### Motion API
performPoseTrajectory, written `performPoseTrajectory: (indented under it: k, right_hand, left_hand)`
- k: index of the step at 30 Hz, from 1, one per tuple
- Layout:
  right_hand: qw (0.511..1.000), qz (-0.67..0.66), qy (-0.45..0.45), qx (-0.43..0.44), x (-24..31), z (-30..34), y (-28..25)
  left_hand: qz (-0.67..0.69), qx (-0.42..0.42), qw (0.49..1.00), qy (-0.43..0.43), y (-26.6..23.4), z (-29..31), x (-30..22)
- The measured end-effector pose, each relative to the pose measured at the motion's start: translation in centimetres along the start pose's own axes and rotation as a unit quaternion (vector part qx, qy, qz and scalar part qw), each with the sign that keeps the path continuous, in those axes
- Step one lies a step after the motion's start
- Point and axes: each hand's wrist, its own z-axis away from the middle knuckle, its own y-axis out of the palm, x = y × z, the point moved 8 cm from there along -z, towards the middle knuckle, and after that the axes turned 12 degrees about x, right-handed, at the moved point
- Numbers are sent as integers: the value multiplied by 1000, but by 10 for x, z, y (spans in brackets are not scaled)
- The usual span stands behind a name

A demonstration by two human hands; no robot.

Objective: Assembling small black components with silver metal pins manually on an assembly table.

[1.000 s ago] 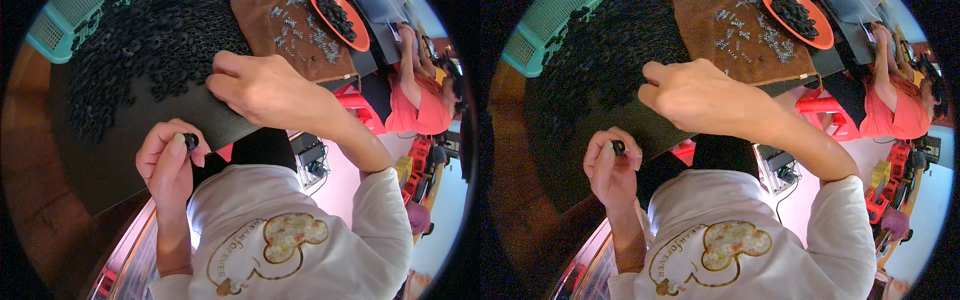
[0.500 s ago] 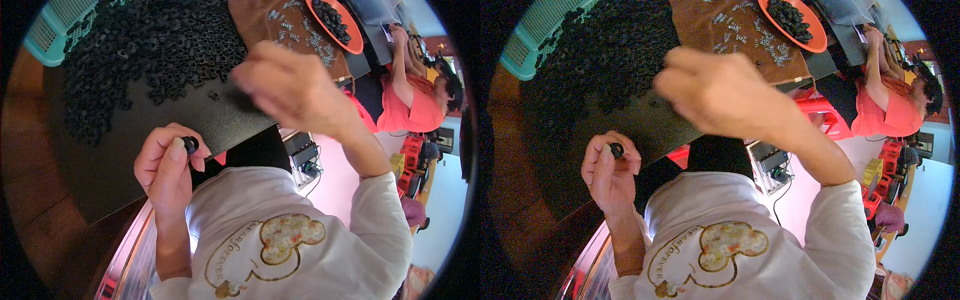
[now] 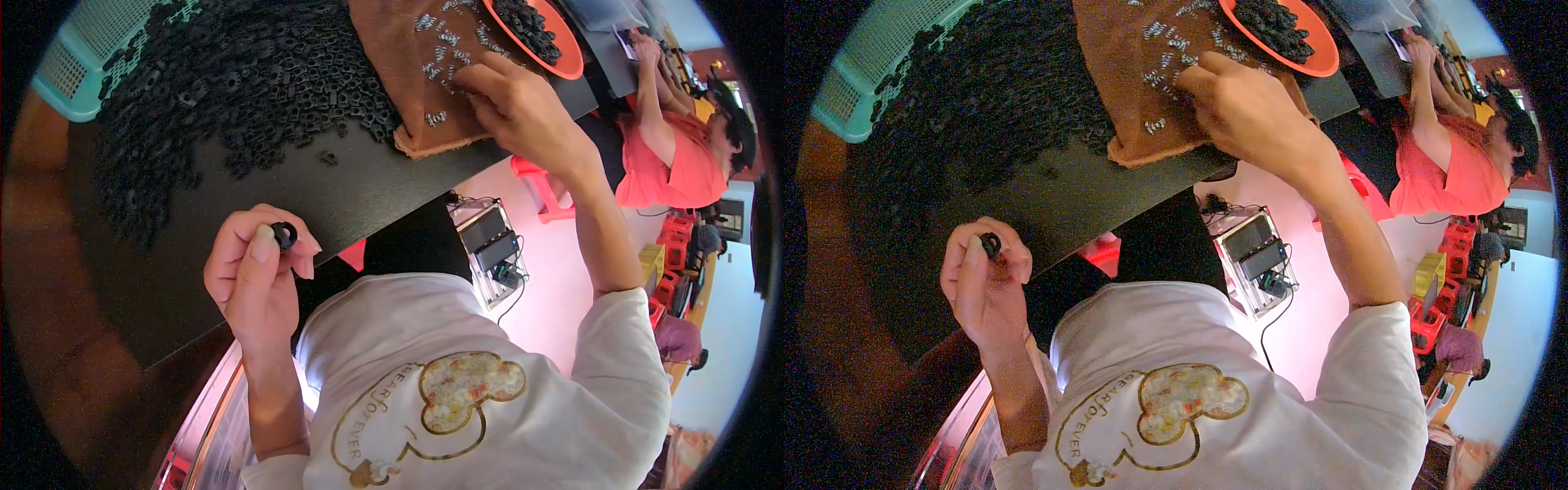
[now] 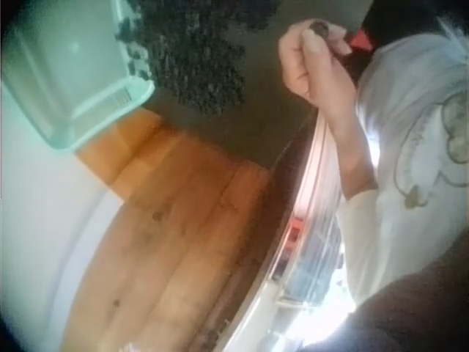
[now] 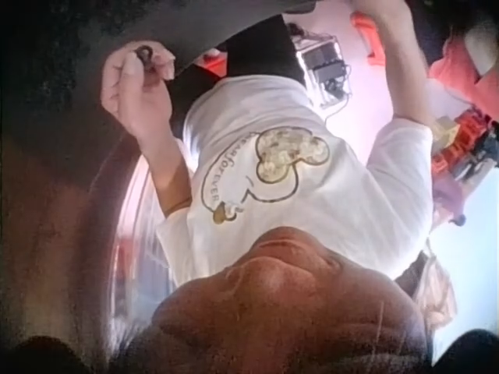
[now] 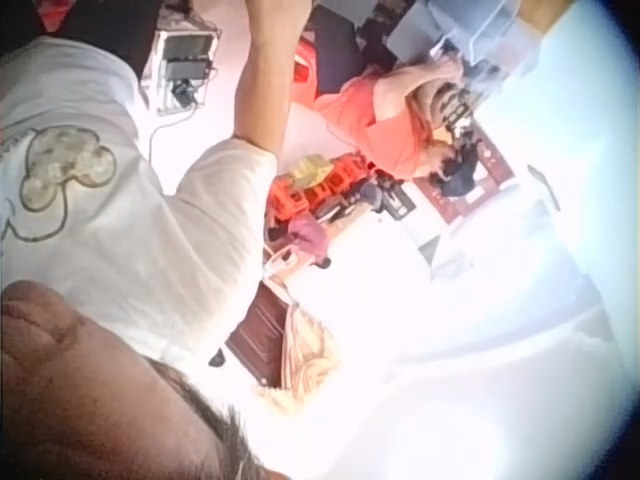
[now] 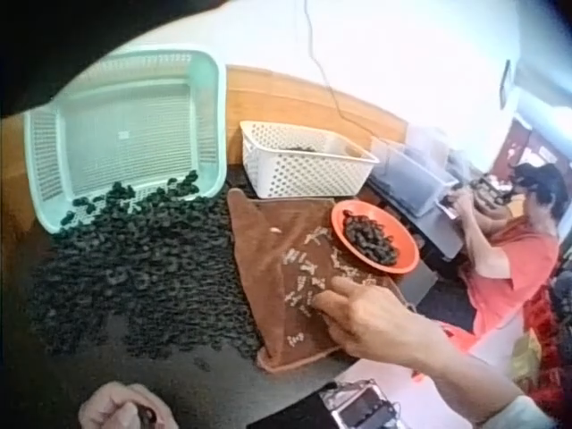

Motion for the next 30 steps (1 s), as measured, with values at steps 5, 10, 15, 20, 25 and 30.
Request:
performPoseTrajectory:
  k: [5,10,15,20,25,30]
  right_hand:
    - [996,-61,-43,-56,0,8,-11]
    - [939,-329,22,-100,6,12,-18]
    - [862,-484,-145,-45,84,-13,-21]
    - [768,-612,-184,28,134,-42,-9]
    - [759,-624,-182,20,151,-56,-1]
    - [812,-536,-218,-73,155,-58,-5]
  left_hand:
    - [3,-7,1000,-1,0,0,1]
    - [3,-1,1000,-6,-3,-1,1]
    - [53,-12,998,-9,-7,-2,2]
    - [113,-52,992,-22,-11,1,1]
    - [127,-49,990,-31,-15,1,2]
    - [146,-17,989,-22,-18,2,2]
